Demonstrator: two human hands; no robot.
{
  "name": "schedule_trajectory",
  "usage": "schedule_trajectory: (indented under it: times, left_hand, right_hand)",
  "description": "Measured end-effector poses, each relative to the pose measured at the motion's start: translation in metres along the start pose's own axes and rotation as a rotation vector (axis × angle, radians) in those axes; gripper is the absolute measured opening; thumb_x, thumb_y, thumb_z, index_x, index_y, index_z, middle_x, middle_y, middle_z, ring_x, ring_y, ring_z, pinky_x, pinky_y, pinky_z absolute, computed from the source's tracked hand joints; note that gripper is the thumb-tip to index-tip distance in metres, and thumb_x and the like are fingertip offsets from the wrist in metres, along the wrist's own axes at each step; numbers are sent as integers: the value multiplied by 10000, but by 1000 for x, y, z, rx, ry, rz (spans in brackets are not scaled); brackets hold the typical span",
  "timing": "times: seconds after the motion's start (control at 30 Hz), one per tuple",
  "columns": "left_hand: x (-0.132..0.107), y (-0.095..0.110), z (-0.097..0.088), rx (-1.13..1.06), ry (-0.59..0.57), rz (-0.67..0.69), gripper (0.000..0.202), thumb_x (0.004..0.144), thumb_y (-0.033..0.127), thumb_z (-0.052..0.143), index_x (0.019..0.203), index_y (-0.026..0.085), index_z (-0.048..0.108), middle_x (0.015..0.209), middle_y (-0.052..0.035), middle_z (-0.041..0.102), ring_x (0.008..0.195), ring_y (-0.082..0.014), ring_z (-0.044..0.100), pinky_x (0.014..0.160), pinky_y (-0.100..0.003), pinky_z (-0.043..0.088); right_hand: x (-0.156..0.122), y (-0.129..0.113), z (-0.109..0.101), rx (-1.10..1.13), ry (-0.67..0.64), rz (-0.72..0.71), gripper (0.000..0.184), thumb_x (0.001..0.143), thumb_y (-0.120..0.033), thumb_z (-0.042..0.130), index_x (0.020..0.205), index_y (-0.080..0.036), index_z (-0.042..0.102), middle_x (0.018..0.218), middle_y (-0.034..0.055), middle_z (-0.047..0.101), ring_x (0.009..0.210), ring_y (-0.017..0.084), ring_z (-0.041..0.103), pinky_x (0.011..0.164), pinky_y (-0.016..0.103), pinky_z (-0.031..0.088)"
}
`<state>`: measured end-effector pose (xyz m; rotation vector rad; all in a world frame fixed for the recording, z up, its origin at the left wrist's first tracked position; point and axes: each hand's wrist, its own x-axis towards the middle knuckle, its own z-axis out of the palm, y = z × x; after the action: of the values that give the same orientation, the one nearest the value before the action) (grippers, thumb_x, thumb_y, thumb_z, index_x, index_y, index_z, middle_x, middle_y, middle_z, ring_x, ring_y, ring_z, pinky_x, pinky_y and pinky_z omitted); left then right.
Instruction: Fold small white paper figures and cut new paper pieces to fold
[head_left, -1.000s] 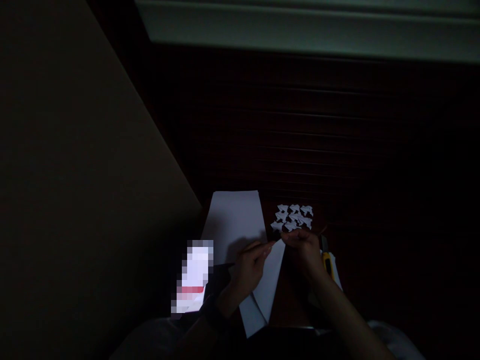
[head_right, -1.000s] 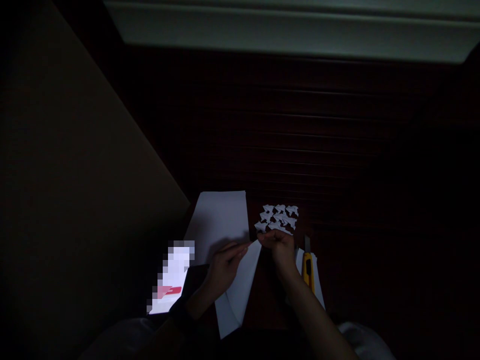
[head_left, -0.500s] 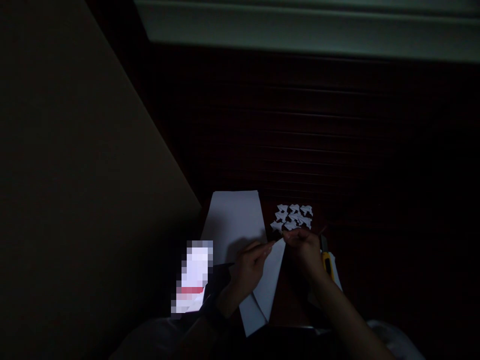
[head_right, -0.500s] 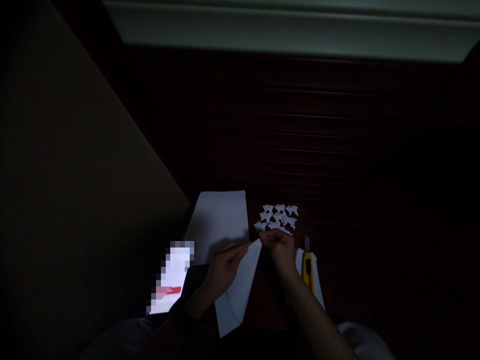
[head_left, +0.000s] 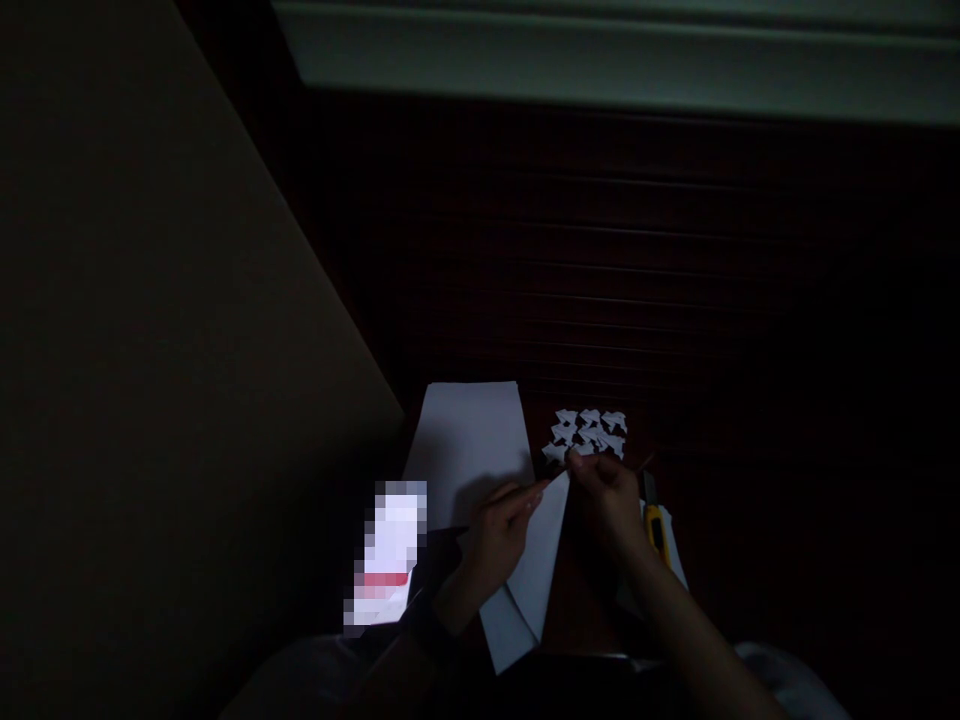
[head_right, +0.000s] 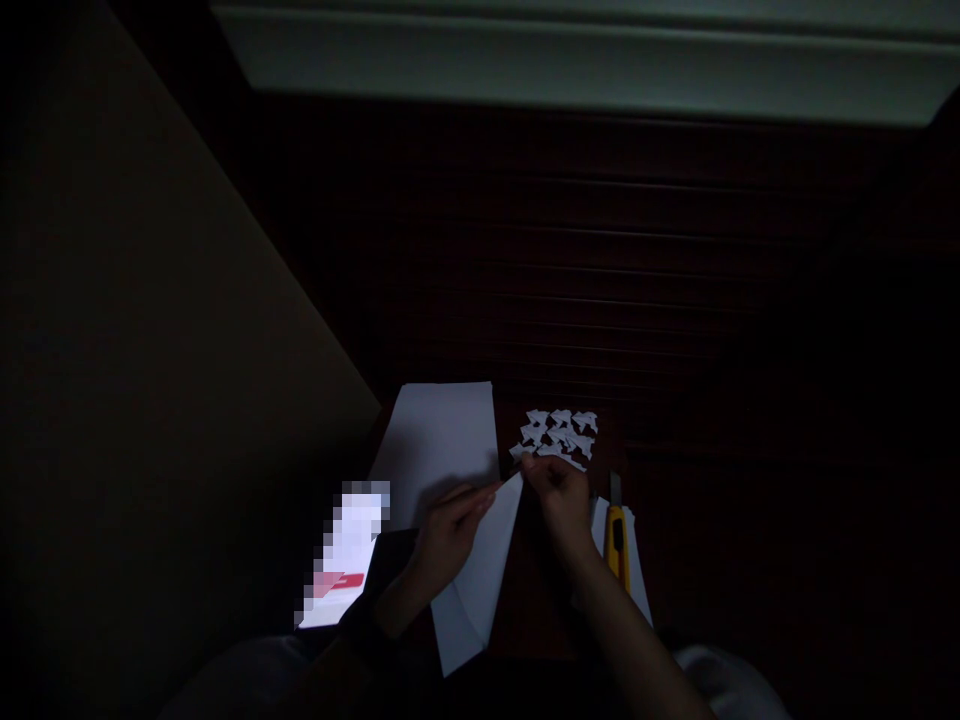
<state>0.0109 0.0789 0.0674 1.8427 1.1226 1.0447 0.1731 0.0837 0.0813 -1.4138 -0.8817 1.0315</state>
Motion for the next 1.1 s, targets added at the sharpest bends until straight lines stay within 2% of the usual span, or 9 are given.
schedule_trajectory:
  times: [0.13,0.27,0.4,0.53,0.83,1.0,1.1]
  left_hand:
    - [-1,-1,1,-1,-3,-5,294,868,230,411,1099,252,591,908,-48,628,814,-152,570,698,-259,479]
    - [-1,-1,1,8,-3,10,295,867,235,410,1099,249,593,909,-52,631,813,-152,572,711,-261,480]
    - [1,0,0,50,24,8,293,864,227,420,1104,247,589,876,-49,630,808,-148,569,711,-254,476]
    - [1,1,-1,60,23,18,298,864,216,423,1113,251,581,869,-44,627,789,-142,566,690,-246,478]
    - [1,1,2,19,22,26,300,863,237,425,1122,258,575,875,-47,622,777,-141,566,663,-238,483]
    - [0,0,1,36,27,29,296,863,227,423,1109,258,584,876,-47,623,775,-140,567,673,-240,483]
    - [0,0,0,49,53,24,291,862,232,428,1105,240,588,856,-50,621,772,-141,563,667,-239,481]
  right_hand:
    - [1,4,-1,-9,-4,-10,275,636,-439,672,659,-167,637,590,17,630,519,154,546,519,261,398]
    - [0,5,-1,-18,6,-18,293,643,-449,661,660,-157,645,591,27,637,517,159,553,519,267,404]
    - [0,3,1,-15,-56,20,328,630,-465,669,710,-146,665,634,52,666,552,183,583,525,274,416]
    - [0,5,1,-23,-113,48,326,624,-456,678,674,-134,665,629,65,667,545,184,579,521,275,416]
    - [1,9,1,58,-78,42,258,630,-406,686,651,-150,652,607,38,651,544,174,567,548,283,421]
    - [2,10,1,-2,-62,12,272,647,-404,672,714,-142,659,652,59,656,581,182,571,553,283,426]
    - [1,10,1,-54,-116,2,279,634,-408,678,682,-134,663,641,57,653,573,172,564,536,269,417]
